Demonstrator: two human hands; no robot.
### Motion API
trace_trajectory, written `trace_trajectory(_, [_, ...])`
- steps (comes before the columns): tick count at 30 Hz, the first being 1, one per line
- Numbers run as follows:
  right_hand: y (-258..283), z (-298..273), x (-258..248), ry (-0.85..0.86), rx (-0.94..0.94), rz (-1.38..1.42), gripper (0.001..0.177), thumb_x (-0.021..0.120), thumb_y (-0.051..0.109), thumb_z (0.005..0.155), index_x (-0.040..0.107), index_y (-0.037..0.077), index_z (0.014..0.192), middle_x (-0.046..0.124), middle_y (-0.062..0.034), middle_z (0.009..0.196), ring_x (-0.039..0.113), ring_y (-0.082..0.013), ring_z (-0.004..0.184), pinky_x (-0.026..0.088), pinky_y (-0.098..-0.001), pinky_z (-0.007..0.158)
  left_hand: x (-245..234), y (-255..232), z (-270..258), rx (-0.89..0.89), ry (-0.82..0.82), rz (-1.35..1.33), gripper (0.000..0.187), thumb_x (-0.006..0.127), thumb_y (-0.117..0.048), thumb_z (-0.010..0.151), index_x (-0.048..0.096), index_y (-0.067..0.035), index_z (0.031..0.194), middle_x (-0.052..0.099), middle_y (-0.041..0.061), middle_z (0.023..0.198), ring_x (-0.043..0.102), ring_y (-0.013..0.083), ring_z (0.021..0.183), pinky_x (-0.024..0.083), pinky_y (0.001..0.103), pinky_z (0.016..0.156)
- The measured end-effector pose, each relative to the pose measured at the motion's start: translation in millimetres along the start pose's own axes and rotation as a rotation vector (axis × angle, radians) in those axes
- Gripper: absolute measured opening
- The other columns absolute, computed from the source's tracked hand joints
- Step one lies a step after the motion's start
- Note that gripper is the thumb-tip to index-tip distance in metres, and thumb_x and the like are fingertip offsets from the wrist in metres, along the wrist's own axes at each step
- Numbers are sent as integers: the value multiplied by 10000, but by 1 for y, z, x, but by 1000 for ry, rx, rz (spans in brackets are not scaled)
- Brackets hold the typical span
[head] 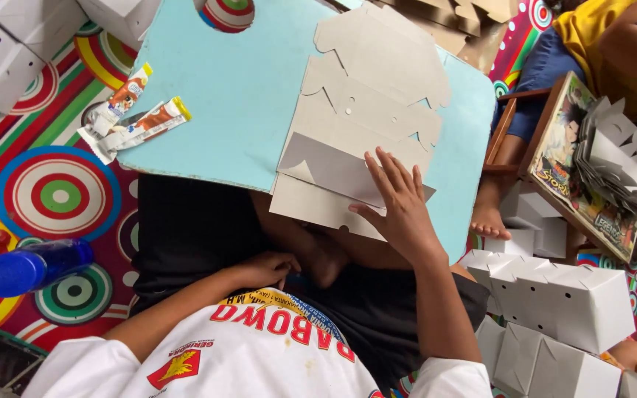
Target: Folding flat cardboard cutouts into small white boxes on a low table while sitting on the floor.
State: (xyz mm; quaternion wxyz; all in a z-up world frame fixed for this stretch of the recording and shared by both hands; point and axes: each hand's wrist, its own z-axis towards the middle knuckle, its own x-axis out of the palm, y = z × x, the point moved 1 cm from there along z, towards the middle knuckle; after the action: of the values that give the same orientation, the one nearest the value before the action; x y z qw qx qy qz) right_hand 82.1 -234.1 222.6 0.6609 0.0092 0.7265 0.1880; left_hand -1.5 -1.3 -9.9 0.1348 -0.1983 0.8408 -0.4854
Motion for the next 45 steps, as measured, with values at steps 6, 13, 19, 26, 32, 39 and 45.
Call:
trace_trajectory(6, [19, 14, -37, 95, 145, 108, 639, 761, 229, 907, 513, 276, 1494, 697, -94, 1144, 671, -434, 1080, 492, -558, 947, -2, -4, -5, 13, 6, -35, 296, 409, -167, 1032, 650, -225, 1193, 742, -11, 695, 733, 198, 805, 560, 342, 854])
trace_trajectory(13, [34, 0, -71, 42, -106, 354, 235, 752, 114, 934, 726, 149, 1166, 681, -14, 864, 740, -215, 843, 576, -371, 871, -6, -9, -9, 76, -9, -40, 282, 418, -174, 1028, 634, -198, 1209, 748, 8, 702, 744, 211, 850, 564, 358, 870])
trace_trajectory(19, [32, -17, -80, 25, -242, 264, 140, 726, 62, 924, 738, 120, 1051, 728, -29, 877, 731, -233, 782, 576, -340, 746, -6, -6, -7, 79, 22, -80, 290, 397, -168, 1044, 637, -186, 1207, 749, 3, 702, 747, 216, 827, 561, 366, 868])
trace_trajectory(26, [39, -38, -112, 176, -335, 145, 116, 599, 131, 995, 648, 88, 1091, 783, -10, 1015, 763, -159, 851, 564, -290, 737, -8, -21, -4, -100, 71, -98, 320, 392, -267, 1050, 637, -169, 1231, 760, 39, 790, 724, 128, 675, 552, 268, 658])
trace_trajectory(32, [19, -34, -116, 337, -358, 250, 156, 624, 193, 966, 666, 112, 1093, 783, 19, 891, 762, -152, 745, 551, -274, 651, -2, -5, 3, -120, 68, -90, 191, 525, -251, 1001, 684, -149, 1032, 761, 57, 832, 725, 153, 689, 582, 269, 656])
trace_trajectory(39, [-28, 19, -137, 364, -161, 326, 150, 659, 145, 950, 673, 65, 1077, 758, 33, 905, 683, -53, 777, 541, -230, 740, -19, -47, -18, -405, 237, 38, 703, 183, -515, 1054, 729, -163, 786, 752, 71, 782, 715, 158, 667, 536, 267, 720])
trace_trajectory(45, [-50, 103, -135, 346, -32, 190, 176, 672, 93, 1034, 635, 10, 1186, 621, -19, 980, 517, -104, 886, 430, -265, 798, -24, -54, -21, -457, 215, 13, 604, 264, -518, 1009, 720, -209, 758, 769, 37, 905, 710, 152, 844, 499, 295, 866])
